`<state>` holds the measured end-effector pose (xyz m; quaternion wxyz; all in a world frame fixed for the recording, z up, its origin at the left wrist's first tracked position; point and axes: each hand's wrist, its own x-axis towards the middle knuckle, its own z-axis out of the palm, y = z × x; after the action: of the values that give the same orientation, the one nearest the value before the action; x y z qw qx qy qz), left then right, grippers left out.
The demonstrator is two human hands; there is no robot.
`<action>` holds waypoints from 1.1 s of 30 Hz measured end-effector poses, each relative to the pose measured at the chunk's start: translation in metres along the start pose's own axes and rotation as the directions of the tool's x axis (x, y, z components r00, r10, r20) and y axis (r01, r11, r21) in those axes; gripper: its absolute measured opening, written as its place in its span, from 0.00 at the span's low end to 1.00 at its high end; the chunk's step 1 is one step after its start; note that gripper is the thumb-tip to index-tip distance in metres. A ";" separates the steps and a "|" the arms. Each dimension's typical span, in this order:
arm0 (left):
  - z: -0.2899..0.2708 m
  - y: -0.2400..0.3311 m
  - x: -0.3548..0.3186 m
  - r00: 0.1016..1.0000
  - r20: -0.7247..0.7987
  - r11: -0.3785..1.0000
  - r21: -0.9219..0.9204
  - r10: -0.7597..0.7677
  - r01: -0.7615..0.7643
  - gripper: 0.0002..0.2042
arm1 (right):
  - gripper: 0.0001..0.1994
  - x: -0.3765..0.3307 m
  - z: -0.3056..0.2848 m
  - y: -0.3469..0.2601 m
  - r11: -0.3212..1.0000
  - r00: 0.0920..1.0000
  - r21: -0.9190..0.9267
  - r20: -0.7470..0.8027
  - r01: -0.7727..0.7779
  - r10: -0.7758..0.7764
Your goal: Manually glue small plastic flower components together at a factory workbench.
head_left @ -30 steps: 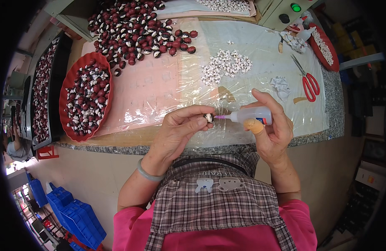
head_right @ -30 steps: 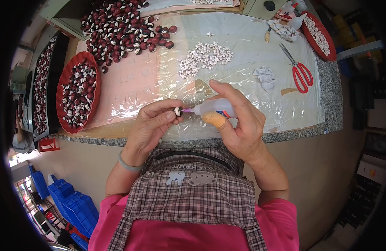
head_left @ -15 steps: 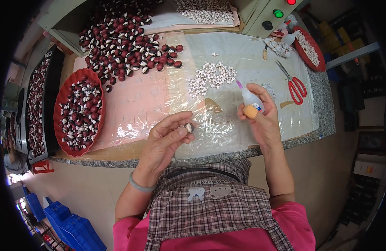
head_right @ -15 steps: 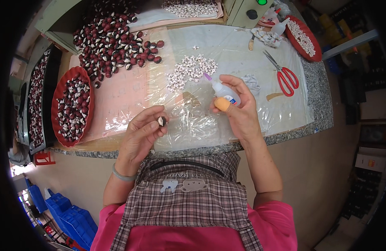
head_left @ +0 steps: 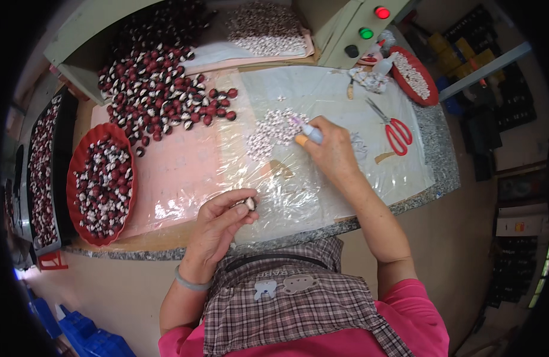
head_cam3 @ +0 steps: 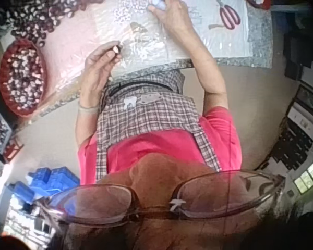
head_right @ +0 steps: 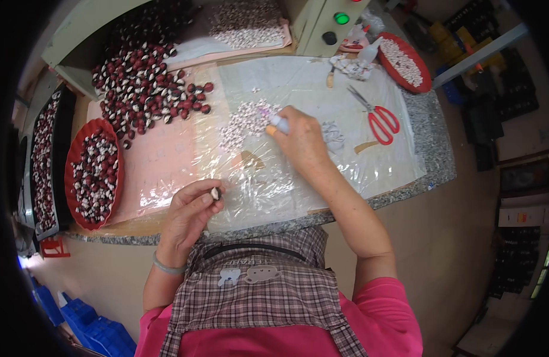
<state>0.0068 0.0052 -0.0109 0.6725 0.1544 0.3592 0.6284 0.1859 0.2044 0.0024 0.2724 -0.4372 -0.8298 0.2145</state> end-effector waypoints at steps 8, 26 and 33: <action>-0.002 0.002 -0.007 1.000 -0.024 1.000 0.007 0.010 -0.010 0.14 | 0.12 0.007 0.008 0.003 0.990 0.988 -0.105 0.137 0.090 -0.075; 0.017 -0.005 0.003 0.990 -0.029 0.953 0.273 0.141 -0.128 0.13 | 0.07 -0.055 -0.003 -0.041 0.184 0.754 0.736 0.656 -0.652 0.046; 0.016 -0.011 -0.001 0.984 -0.023 0.914 0.375 0.176 -0.155 0.14 | 0.04 -0.077 0.010 -0.054 0.279 0.795 0.746 0.590 -0.605 0.145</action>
<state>0.0254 0.0067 -0.0065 0.5650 0.2909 0.4760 0.6079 0.1825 0.1103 0.0064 0.2247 -0.3444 -0.4735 0.7789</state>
